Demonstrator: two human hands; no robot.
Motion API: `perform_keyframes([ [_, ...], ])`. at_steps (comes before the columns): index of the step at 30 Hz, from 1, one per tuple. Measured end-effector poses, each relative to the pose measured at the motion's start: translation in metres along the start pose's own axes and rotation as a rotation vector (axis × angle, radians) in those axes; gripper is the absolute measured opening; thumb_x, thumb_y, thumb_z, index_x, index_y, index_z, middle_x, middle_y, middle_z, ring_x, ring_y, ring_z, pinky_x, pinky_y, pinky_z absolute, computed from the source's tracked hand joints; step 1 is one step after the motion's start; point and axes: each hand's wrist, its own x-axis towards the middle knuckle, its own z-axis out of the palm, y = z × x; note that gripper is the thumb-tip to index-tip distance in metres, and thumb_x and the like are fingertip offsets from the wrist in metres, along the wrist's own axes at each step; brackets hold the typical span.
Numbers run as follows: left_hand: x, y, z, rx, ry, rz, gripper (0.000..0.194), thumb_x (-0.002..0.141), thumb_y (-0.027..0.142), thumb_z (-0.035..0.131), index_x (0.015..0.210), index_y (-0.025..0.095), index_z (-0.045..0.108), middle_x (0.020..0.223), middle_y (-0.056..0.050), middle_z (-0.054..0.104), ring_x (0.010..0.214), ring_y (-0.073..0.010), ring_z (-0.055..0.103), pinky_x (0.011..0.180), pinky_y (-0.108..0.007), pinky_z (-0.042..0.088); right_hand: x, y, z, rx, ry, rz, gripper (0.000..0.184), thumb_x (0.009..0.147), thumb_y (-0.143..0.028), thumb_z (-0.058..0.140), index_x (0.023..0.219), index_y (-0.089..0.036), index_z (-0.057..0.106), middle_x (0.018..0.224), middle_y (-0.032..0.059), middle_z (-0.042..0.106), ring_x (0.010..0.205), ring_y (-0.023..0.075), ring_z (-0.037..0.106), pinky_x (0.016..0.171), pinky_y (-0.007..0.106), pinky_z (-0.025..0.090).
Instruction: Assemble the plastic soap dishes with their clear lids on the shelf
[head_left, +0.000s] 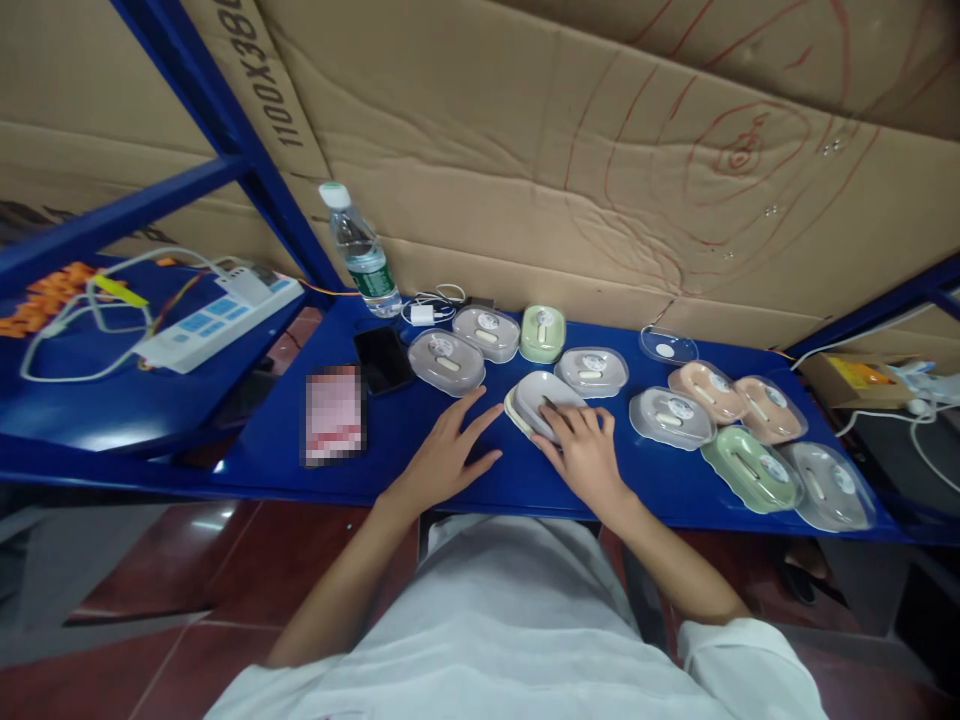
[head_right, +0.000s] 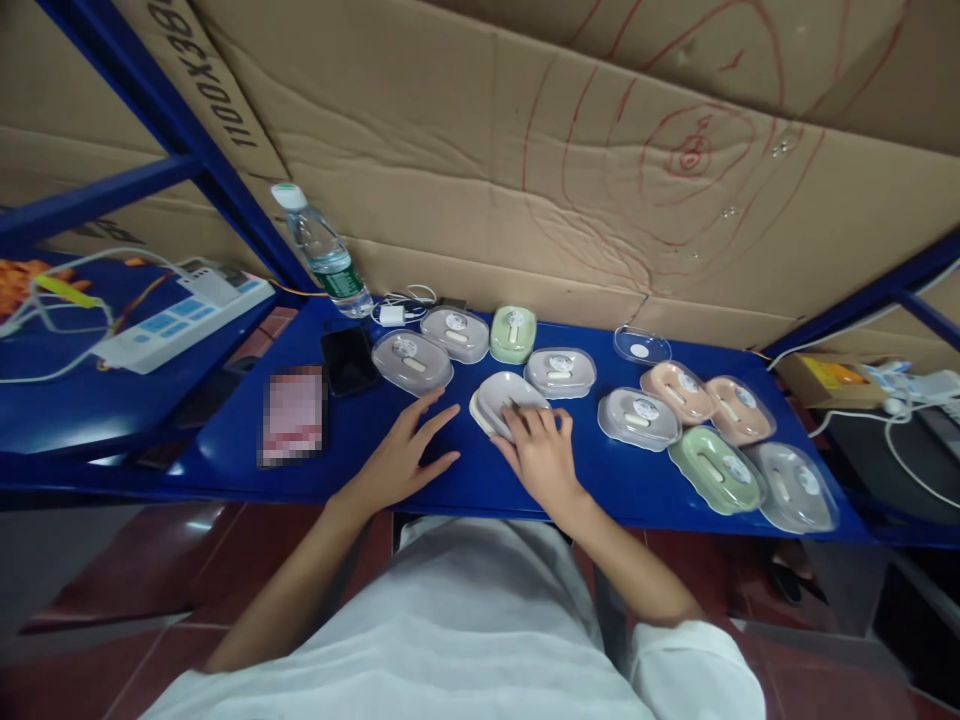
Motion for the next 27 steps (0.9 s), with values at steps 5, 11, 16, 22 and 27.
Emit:
perform_keyframes([
  [5,0.0,0.0,-0.001,0.007,-0.01,-0.012,0.073,0.106,0.036,0.066,0.171,0.031,0.033,0.176,-0.018,0.032,0.161,-0.0381,0.04,0.127,-0.06,0.045,0.004,-0.004,0.006,0.008,-0.108,-0.089,0.05,0.11,-0.041,0.061,0.154,-0.018,0.058,0.145,0.019,0.068,0.133,0.0361,0.059,0.117,0.059,0.035],
  [11,0.001,0.0,0.0,0.012,-0.004,0.013,0.062,0.106,0.033,0.066,0.164,0.03,0.046,0.176,-0.017,0.033,0.161,-0.037,0.039,0.127,-0.06,0.044,0.008,0.006,0.005,0.108,-0.203,-0.29,0.048,0.11,-0.025,0.056,0.159,-0.024,0.056,0.156,0.0144,0.062,0.148,0.0301,0.055,0.129,0.059,0.033],
  [16,0.002,-0.001,0.003,0.046,-0.038,0.038,0.037,0.104,0.035,0.07,0.14,0.028,0.07,0.16,-0.014,0.053,0.148,-0.0351,0.052,0.122,-0.058,0.049,0.036,0.075,-0.042,0.102,-0.148,-0.217,0.038,0.111,-0.038,0.057,0.144,-0.026,0.07,0.154,0.0115,0.066,0.144,0.0316,0.059,0.121,0.055,0.045],
  [22,0.001,-0.002,0.004,0.075,-0.006,0.035,0.035,0.101,0.038,0.075,0.132,0.025,0.074,0.136,-0.014,0.062,0.13,-0.0336,0.058,0.115,-0.056,0.053,0.08,0.19,-0.061,-0.305,-0.466,0.396,0.044,0.103,-0.035,0.061,0.14,-0.013,0.07,0.139,0.0243,0.072,0.131,0.0397,0.066,0.11,0.058,0.048],
  [27,0.002,0.0,0.003,0.052,-0.037,0.015,0.035,0.102,0.037,0.073,0.136,0.027,0.072,0.142,-0.013,0.061,0.134,-0.0333,0.056,0.118,-0.055,0.051,0.097,0.218,-0.048,-0.293,-0.547,0.503,0.025,0.096,-0.032,0.067,0.11,-0.015,0.078,0.111,0.02,0.081,0.11,0.0356,0.076,0.097,0.049,0.055],
])
